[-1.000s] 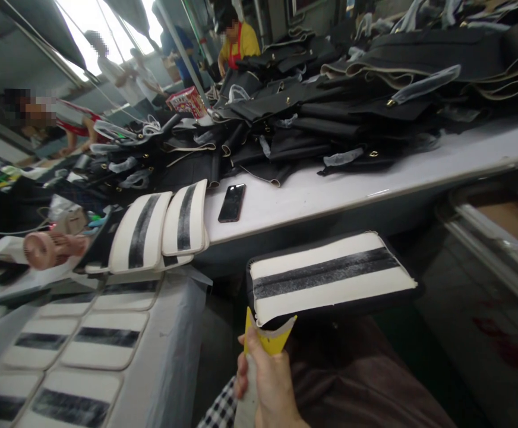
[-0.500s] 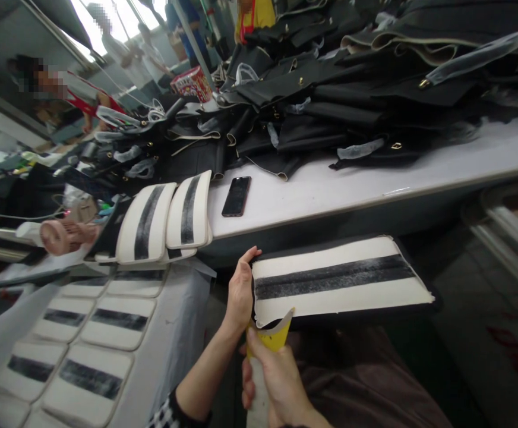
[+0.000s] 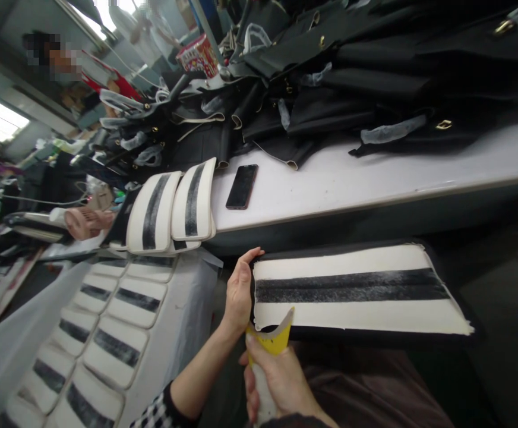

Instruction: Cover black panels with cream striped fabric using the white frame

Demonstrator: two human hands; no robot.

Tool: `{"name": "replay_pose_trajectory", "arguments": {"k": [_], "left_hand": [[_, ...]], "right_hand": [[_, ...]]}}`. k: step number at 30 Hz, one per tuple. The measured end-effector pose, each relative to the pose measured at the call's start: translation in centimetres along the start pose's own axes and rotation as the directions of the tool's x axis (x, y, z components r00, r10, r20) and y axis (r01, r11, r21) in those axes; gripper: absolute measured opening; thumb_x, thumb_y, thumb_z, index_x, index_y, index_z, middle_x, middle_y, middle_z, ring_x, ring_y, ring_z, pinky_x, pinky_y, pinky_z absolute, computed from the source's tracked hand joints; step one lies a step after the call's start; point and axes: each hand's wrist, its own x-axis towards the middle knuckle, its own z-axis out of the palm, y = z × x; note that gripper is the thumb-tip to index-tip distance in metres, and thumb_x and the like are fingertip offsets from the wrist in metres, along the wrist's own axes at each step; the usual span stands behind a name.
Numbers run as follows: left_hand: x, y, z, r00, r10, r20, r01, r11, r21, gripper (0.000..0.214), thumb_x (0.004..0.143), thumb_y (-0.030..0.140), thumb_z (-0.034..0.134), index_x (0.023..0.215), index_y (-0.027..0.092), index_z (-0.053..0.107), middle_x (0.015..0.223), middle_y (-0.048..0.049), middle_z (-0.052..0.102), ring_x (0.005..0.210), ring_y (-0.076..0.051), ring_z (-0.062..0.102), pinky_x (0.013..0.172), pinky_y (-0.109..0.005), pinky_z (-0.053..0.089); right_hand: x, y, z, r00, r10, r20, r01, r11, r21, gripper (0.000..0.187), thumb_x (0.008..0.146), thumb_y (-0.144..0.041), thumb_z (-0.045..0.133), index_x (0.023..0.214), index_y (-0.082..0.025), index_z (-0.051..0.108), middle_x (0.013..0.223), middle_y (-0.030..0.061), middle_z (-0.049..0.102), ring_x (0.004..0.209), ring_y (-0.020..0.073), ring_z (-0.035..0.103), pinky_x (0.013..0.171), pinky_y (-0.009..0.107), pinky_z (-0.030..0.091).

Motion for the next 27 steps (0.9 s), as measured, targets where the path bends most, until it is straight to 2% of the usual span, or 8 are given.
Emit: {"name": "replay_pose_trajectory", "arguments": {"k": [4, 9, 14, 17, 21, 27], "left_hand": [[0.1, 0.1, 0.2, 1.0, -0.024, -0.011, 0.024, 1.0, -0.001, 0.04, 0.101, 0.044, 0.034, 0.124, 0.022, 0.059, 0.125, -0.0055, 0.061, 0.117, -0.02, 0.055, 0.102, -0.032, 0.039], [0.2, 0.3, 0.4, 0.999, -0.031, -0.017, 0.031, 0.999, 0.031, 0.04, 0.101, 0.043, 0.034, 0.122, 0.021, 0.06, 0.125, -0.0058, 0.062, 0.118, -0.021, 0.054, 0.104, -0.034, 0.038], [0.2, 0.5, 0.6, 0.999, -0.03, -0.021, 0.031, 0.995, 0.096, 0.04, 0.101, 0.043, 0.035, 0.118, 0.02, 0.063, 0.125, -0.0057, 0.062, 0.119, -0.022, 0.054, 0.106, -0.035, 0.037], [0.2, 0.5, 0.8, 0.999, -0.022, -0.027, 0.025, 0.993, 0.114, 0.04, 0.1, 0.042, 0.035, 0.117, 0.021, 0.064, 0.125, -0.0051, 0.062, 0.12, -0.022, 0.054, 0.107, -0.034, 0.036], [0.3, 0.4, 0.8, 0.999, -0.002, -0.039, 0.008, 0.988, 0.152, 0.039, 0.1, 0.042, 0.036, 0.116, 0.021, 0.066, 0.125, -0.005, 0.063, 0.121, -0.022, 0.053, 0.109, -0.035, 0.036], [0.3, 0.3, 0.8, 0.999, 0.017, -0.045, -0.01, 0.987, 0.161, 0.038, 0.1, 0.038, 0.036, 0.113, 0.02, 0.068, 0.125, -0.0053, 0.063, 0.121, -0.021, 0.054, 0.11, -0.035, 0.035]], "right_hand": [[-0.2, -0.3, -0.3, 0.999, -0.006, 0.038, 0.007, 1.0, -0.027, 0.064, 0.056, -0.074, 0.074, 0.074, -0.014, 0.058, 0.04, -0.0041, 0.048, 0.028, 0.0097, 0.039, 0.029, 0.023, 0.038], [0.0, 0.0, -0.7, 0.997, -0.034, 0.062, 0.038, 0.998, -0.051, 0.061, 0.064, -0.072, 0.071, 0.076, -0.013, 0.059, 0.042, -0.0039, 0.049, 0.03, 0.0095, 0.041, 0.03, 0.021, 0.037], [0.0, 0.0, -0.9, 0.998, -0.058, 0.035, 0.061, 0.994, -0.093, 0.064, 0.062, -0.075, 0.07, 0.075, -0.013, 0.058, 0.041, -0.0037, 0.048, 0.029, 0.0103, 0.042, 0.029, 0.021, 0.037], [-0.5, -0.6, -0.8, 0.999, -0.036, 0.04, 0.04, 0.995, -0.088, 0.062, 0.064, -0.073, 0.07, 0.076, -0.013, 0.059, 0.043, -0.0037, 0.05, 0.03, 0.0095, 0.043, 0.03, 0.021, 0.039], [-0.9, -1.2, -0.4, 0.999, -0.027, 0.032, 0.029, 0.996, -0.085, 0.063, 0.061, -0.074, 0.071, 0.073, -0.013, 0.059, 0.043, -0.0028, 0.051, 0.03, 0.0093, 0.043, 0.031, 0.021, 0.039], [-0.5, -0.6, -0.1, 0.998, -0.055, -0.027, 0.054, 0.997, -0.06, 0.064, 0.059, -0.075, 0.072, 0.071, -0.013, 0.059, 0.042, -0.0018, 0.052, 0.027, 0.0091, 0.042, 0.028, 0.019, 0.034]]}}
